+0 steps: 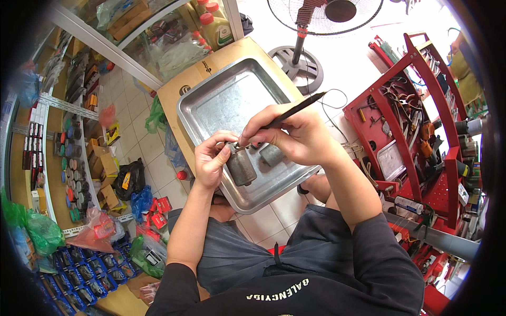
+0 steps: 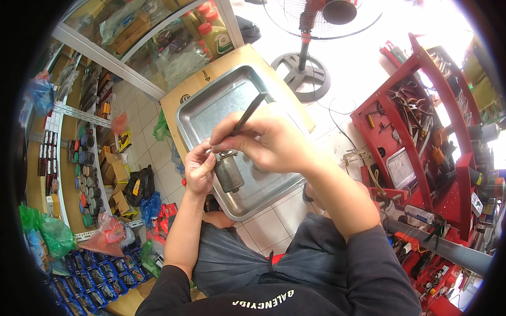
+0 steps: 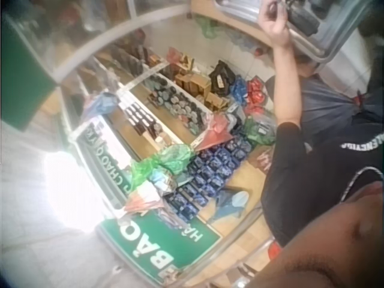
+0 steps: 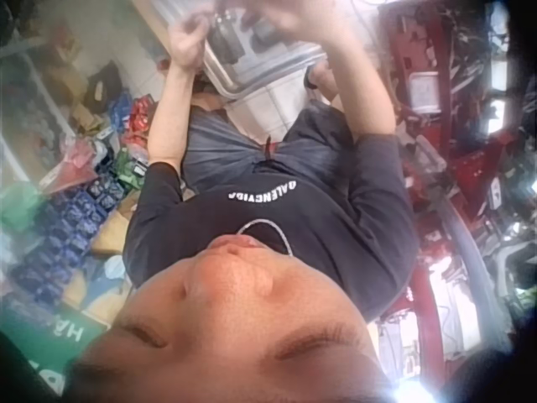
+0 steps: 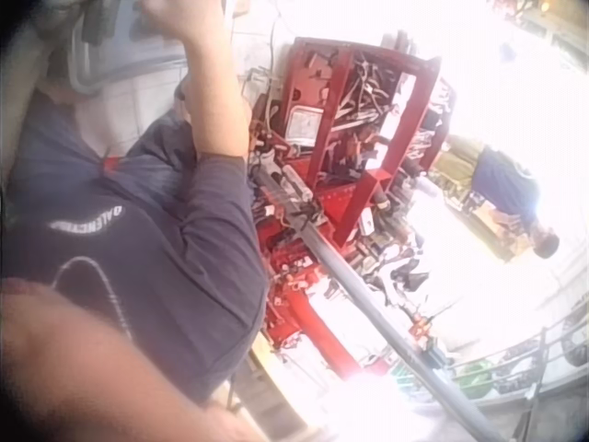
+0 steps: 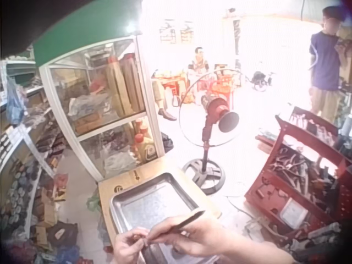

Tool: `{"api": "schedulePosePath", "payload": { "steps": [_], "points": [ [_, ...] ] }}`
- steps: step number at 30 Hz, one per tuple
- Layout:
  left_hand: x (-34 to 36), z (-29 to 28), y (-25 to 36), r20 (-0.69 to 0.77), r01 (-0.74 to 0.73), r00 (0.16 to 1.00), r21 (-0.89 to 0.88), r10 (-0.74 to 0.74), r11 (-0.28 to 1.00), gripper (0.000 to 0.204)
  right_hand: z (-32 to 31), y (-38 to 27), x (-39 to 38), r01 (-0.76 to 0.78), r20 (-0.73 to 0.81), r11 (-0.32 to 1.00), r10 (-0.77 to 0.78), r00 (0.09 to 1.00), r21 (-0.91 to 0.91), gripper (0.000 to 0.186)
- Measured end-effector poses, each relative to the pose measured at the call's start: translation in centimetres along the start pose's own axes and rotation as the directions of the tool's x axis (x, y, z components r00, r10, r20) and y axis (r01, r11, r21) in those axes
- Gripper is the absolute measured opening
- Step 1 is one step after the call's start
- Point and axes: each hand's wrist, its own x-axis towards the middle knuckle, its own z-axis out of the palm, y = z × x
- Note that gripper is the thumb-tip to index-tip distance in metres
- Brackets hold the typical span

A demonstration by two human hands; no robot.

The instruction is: The person sits on a stool and uses a screwdriver to disassemble a cylindrical mechanical part on a metal tray. They remove small components and place them on the tray, then pick up a second similar part to continue the disassembly process.

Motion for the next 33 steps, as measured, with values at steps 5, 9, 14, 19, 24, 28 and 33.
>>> {"api": "schedulePosePath", "payload": {
  "steps": [5,9,14,19,24,28,33],
  "points": [
    [0.5,0.7,0.4,0.065,-0.108,0.993,0.137,0.1,0.985,0.024,0.6,0.8,-0.3,-0.003,-0.117,0.996,0.013,0.993,0.09,0.008],
    [0.3,0.7,0.3,0.007,-0.068,0.998,0.093,0.067,0.993,0.022,0.4,1.1,-0.2,0.029,-0.083,0.998,-0.025,0.996,0.051,0.008],
    [0.3,-0.6,-0.2,-0.053,0.001,0.999,-0.027,-0.002,1.0,0.02,0.8,0.7,0.3,0.054,-0.041,0.998,-0.053,0.998,0.021,0.012],
    [1.1,-1.1,-0.3,-0.141,0.039,0.987,-0.232,-0.073,0.972,0.025,1.0,1.0,0.2,-0.037,-0.03,0.999,0.037,0.999,0.009,0.02],
    [1.3,-3.1,-0.5,-0.166,0.003,0.982,-0.467,-0.091,0.884,0.034,0.6,0.7,0.5,-0.095,-0.191,0.981,0.126,0.974,0.167,0.021],
    [2.1,-5.2,-0.4,-0.141,-0.004,0.97,-0.827,-0.2,0.563,0.042,-0.5,1.5,0.5,0.04,-0.327,0.969,0.043,0.944,0.243,0.024],
    [2.8,-5.8,1.3,-0.313,-0.156,0.909,-0.869,-0.276,0.47,0.037,0.2,1.2,0.5,-0.06,-0.278,0.966,0.131,0.952,0.25,0.026]
  ]
}}
